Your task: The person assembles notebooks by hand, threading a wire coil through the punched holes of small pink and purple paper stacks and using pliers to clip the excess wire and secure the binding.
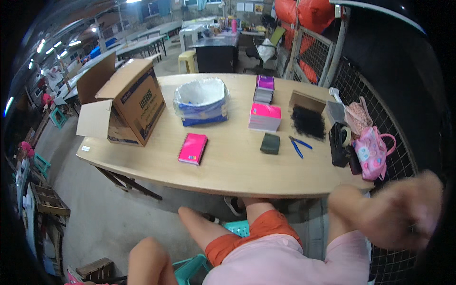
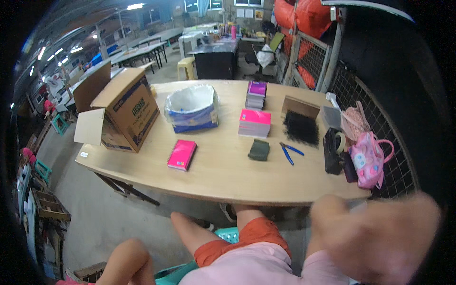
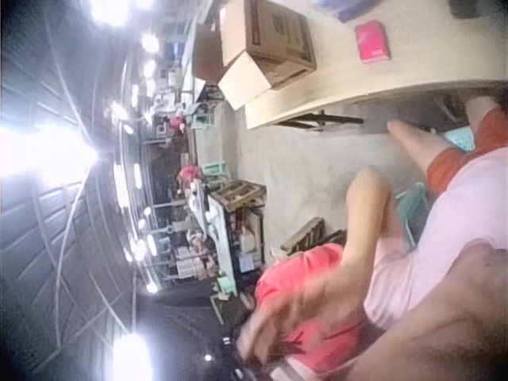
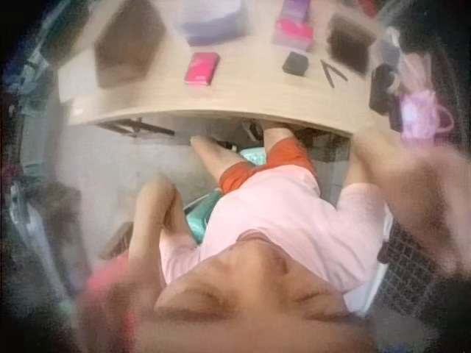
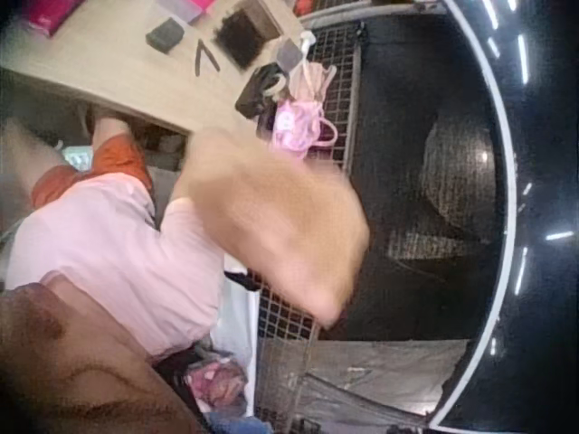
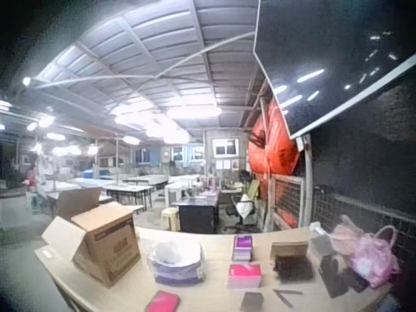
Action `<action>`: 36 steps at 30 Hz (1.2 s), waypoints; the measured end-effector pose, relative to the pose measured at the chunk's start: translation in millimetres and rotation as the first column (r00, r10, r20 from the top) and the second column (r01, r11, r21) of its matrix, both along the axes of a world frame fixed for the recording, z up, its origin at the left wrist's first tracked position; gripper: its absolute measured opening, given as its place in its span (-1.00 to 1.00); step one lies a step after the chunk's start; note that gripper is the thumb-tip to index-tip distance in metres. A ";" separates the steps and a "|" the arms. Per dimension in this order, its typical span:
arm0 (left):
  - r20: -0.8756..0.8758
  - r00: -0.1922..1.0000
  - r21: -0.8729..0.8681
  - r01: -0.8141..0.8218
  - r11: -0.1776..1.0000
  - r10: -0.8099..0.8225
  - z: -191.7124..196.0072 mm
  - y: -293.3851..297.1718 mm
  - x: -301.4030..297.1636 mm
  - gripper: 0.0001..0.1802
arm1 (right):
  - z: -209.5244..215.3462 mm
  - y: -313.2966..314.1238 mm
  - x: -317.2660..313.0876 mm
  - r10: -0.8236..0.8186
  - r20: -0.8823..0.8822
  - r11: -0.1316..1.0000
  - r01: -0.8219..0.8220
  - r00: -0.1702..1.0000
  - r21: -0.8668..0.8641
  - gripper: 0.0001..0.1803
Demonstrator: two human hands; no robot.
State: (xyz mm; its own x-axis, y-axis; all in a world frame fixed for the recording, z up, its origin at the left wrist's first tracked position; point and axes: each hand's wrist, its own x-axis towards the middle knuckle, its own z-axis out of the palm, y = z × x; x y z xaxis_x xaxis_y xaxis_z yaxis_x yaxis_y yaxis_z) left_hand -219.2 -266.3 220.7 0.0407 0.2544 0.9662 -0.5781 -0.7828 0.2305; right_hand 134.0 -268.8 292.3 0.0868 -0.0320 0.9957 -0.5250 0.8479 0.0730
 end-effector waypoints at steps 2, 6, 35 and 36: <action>-0.019 0.998 -0.011 0.062 0.998 -0.062 -1.9 2.1 -4.2 -0.55 | -24.2 18.0 -18.3 0.201 0.071 0.894 -0.153 0.977 -0.422 -0.63; -0.122 0.975 0.010 0.188 0.982 -0.185 15.1 -8.6 0.3 -0.55 | -40.9 21.5 -42.2 -0.264 0.003 0.948 0.259 0.964 0.182 -0.68; -0.407 0.890 -0.699 -0.159 -0.697 0.206 -439.1 -16.9 95.0 -0.11 | -314.8 202.3 138.8 -0.003 0.871 0.531 0.739 0.491 -0.415 -0.93; -0.495 0.865 -0.727 -0.360 -0.585 0.084 -446.2 -8.8 83.5 -0.12 | -312.8 202.1 141.8 -0.001 0.874 0.538 0.737 0.485 -0.408 -0.93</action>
State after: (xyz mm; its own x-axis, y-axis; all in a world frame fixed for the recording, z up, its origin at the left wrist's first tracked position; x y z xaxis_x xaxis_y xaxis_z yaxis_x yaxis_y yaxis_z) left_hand -135.7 -275.1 -225.5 -0.3951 0.6344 -0.6644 -0.2990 0.5951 0.7460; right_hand 275.8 -66.7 -20.5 -0.4497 0.8217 0.3502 0.3357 0.5188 -0.7862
